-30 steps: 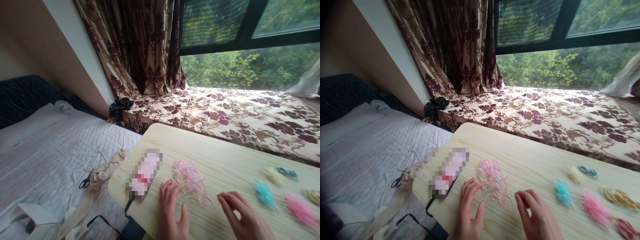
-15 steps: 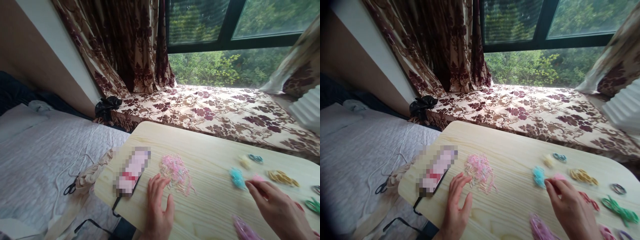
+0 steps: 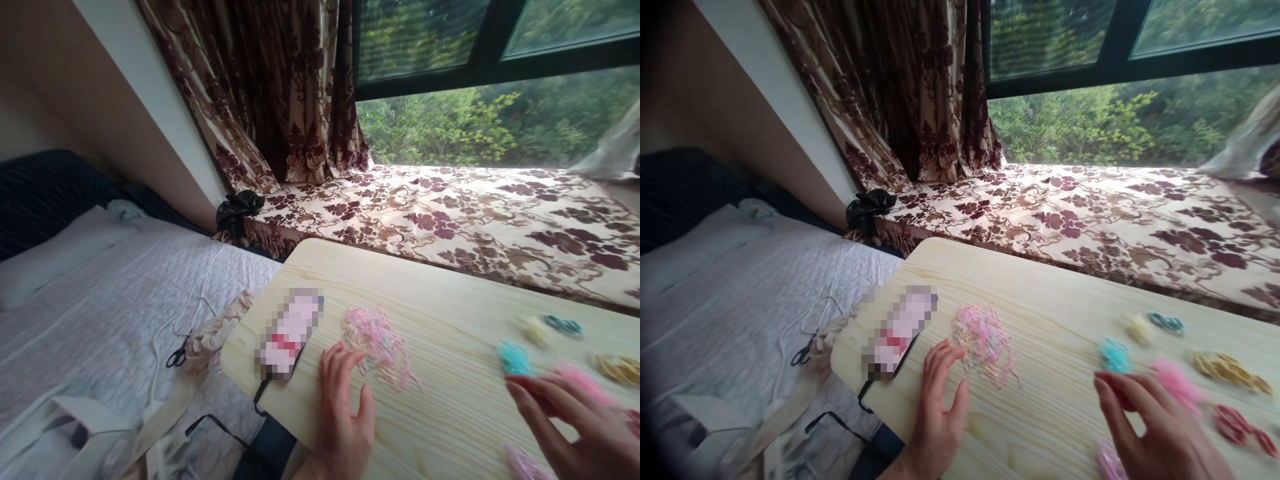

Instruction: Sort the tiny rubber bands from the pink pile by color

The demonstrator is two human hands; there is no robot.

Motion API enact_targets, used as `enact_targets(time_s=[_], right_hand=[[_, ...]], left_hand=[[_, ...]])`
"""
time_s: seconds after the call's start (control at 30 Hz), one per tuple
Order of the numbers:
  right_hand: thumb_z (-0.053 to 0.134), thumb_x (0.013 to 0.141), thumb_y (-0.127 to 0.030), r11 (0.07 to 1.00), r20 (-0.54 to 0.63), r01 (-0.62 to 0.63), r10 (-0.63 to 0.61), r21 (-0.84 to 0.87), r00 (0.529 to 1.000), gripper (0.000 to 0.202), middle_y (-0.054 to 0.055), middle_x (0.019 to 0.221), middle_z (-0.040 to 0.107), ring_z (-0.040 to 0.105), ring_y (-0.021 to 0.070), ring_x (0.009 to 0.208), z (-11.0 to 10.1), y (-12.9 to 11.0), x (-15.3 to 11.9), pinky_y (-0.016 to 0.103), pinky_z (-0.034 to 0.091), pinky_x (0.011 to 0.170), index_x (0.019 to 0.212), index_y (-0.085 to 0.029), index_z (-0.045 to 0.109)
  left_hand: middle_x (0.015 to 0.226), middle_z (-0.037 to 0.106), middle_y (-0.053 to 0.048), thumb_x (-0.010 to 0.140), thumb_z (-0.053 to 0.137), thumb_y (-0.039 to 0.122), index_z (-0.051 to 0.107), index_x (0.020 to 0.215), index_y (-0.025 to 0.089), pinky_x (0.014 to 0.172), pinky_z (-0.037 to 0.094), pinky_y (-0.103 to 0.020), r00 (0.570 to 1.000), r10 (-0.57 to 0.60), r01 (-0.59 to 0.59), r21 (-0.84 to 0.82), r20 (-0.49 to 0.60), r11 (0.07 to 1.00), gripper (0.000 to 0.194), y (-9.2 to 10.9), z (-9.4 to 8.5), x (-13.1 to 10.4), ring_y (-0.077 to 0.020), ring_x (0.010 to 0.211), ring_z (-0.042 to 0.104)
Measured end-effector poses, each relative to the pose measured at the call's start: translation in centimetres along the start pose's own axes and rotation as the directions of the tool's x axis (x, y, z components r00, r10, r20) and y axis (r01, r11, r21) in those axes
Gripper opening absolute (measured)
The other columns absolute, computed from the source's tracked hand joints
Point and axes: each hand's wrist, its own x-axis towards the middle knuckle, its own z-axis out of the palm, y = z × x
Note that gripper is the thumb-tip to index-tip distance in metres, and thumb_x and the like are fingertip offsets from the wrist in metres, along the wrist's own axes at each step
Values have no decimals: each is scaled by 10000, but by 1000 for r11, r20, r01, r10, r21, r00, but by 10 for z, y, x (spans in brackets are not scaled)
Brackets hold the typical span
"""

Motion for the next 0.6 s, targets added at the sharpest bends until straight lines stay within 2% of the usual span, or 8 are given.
enact_targets(time_s=[0.1,0.17,0.27,0.43,0.6], right_hand=[[519,896,-528,970,123,184,-204,161,971,304,31,893,710,687,157,713,23,-42,-4,249,539,593,911,-269,676],[509,928,-456,946,141,218,-256,240,956,249,16,851,703,688,136,710,37,-68,-4,219,539,602,908,-266,669],[444,963,-416,931,128,224,-269,287,955,288,15,799,696,688,133,690,51,-94,2,225,540,601,883,-254,669],[410,963,-393,948,215,205,-259,241,942,324,34,808,697,688,156,713,65,-104,15,258,529,603,882,-246,687],[403,956,-384,966,240,185,-226,180,944,342,50,804,683,663,171,683,73,-107,23,280,486,563,890,-227,698]], left_hand=[[1303,583,-107,853,457,59,440,1331,229,1104,398,-574,1000,-14,14,-5,-17,1000,508,1,0,0,-269,1323,464],[1298,580,-116,857,456,60,439,1334,216,1115,384,-575,999,-28,27,-15,-28,1000,503,1,-1,-1,-268,1320,466],[1287,581,-119,855,455,55,447,1329,205,1129,371,-567,998,-51,50,-44,-27,998,498,2,-2,-2,-264,1315,471],[1271,588,-124,850,453,48,449,1324,196,1127,374,-566,998,-54,52,-71,-27,996,497,1,-2,-1,-264,1311,472],[1217,623,-117,836,454,38,469,1318,192,1113,404,-545,998,-35,32,-59,-58,998,506,0,-1,1,-268,1300,495]])
